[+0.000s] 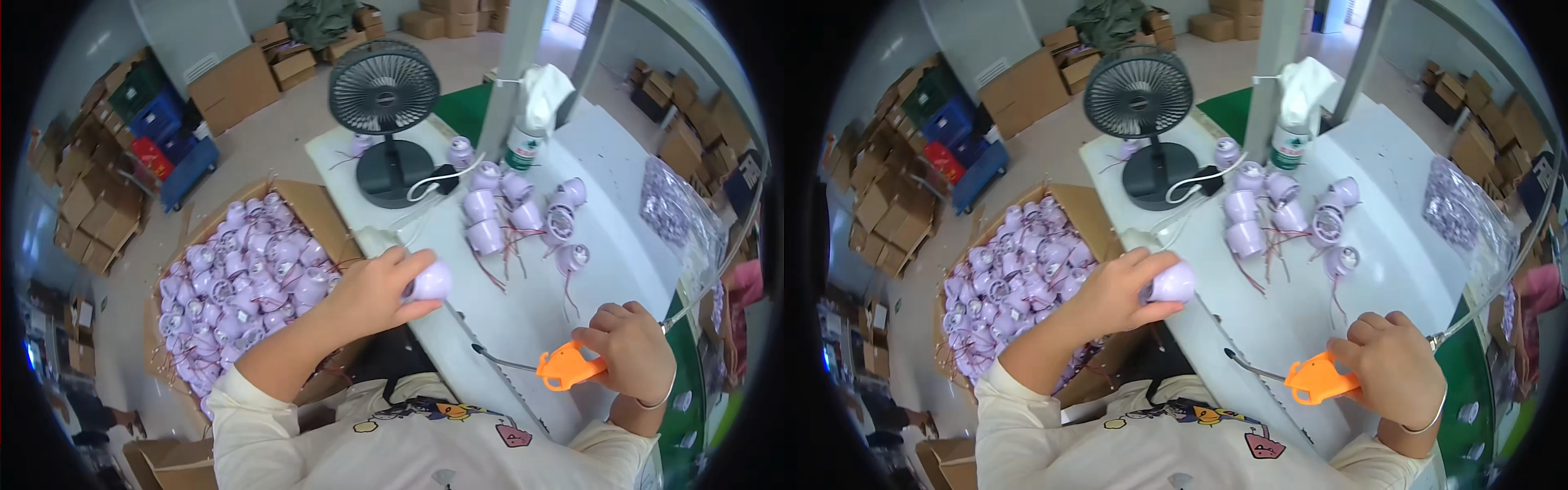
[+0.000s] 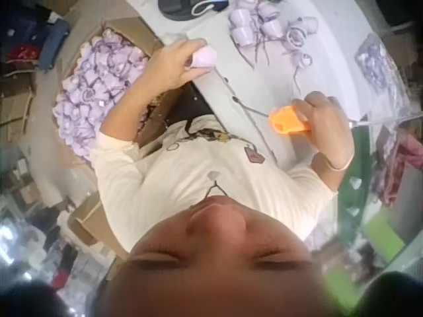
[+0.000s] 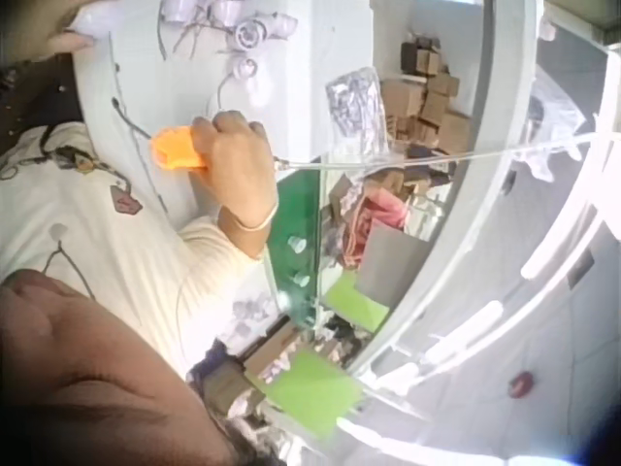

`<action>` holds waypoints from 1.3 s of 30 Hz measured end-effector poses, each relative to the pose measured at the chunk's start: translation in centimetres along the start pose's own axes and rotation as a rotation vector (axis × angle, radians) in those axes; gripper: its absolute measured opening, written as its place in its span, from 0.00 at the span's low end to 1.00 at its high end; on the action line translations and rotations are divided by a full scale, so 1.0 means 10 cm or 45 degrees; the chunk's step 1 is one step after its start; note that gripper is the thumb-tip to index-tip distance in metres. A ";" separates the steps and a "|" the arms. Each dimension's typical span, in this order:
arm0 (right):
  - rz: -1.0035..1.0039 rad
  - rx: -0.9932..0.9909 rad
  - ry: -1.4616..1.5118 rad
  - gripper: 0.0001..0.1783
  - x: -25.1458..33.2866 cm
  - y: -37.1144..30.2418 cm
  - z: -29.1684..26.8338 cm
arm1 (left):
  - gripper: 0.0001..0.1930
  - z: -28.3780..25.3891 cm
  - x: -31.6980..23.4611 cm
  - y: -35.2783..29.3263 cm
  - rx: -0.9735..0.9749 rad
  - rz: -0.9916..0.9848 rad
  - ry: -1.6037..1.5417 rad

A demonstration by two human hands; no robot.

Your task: Cleaning and assembling small purple electronic components into boxes at a workbench.

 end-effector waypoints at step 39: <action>0.248 -0.164 0.198 0.36 -0.35 0.35 0.44 | 0.48 -0.87 0.48 -3.47 -0.366 -1.261 0.451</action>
Point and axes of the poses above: each hand's wrist, its own y-axis towards the middle knuckle, its own z-axis out of the palm, x = y × z, the point moved 9 cm from there along y, towards the middle knuckle, and after that the axes turned 4 degrees about -x, right-handed, at the moved point
